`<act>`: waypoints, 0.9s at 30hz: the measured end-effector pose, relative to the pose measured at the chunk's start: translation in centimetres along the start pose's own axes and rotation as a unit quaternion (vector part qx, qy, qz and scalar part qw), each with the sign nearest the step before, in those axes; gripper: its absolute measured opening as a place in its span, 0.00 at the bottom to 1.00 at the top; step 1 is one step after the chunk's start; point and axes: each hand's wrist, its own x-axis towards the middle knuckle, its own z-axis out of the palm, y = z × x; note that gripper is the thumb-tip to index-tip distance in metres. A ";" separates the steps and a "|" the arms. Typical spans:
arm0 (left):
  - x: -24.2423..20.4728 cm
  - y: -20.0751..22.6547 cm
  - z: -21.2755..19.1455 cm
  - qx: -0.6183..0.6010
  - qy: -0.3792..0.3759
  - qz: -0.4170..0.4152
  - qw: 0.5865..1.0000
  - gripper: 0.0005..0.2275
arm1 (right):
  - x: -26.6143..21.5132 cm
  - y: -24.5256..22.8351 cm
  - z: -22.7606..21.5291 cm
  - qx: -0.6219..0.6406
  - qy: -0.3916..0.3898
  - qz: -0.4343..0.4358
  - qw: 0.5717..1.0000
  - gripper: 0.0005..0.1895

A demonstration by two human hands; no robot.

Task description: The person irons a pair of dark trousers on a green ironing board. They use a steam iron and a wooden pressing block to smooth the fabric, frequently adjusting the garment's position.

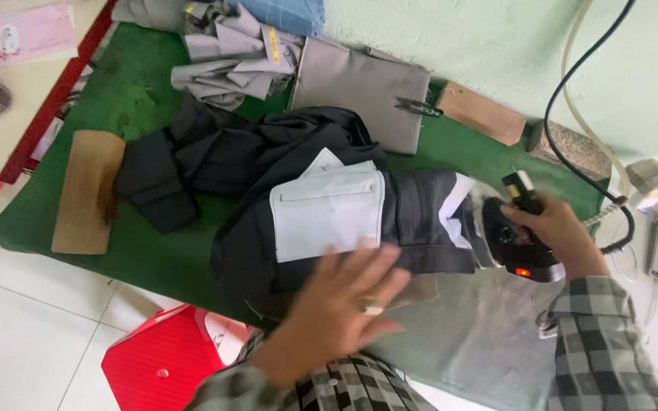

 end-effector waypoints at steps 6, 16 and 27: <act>-9.1 -5.8 -6.6 0.020 0.111 -0.269 0.957 0.13 | -5.4 2.3 -6.3 -0.054 0.124 0.012 0.991 0.19; -7.5 -9.6 -1.2 -0.029 0.076 -0.194 0.977 0.29 | -16.8 -18.3 3.6 -0.350 -0.111 0.017 0.930 0.20; -12.3 -11.1 1.0 -0.234 0.211 -0.322 0.893 0.27 | -20.3 -26.5 12.0 -0.431 -0.214 -0.325 0.814 0.32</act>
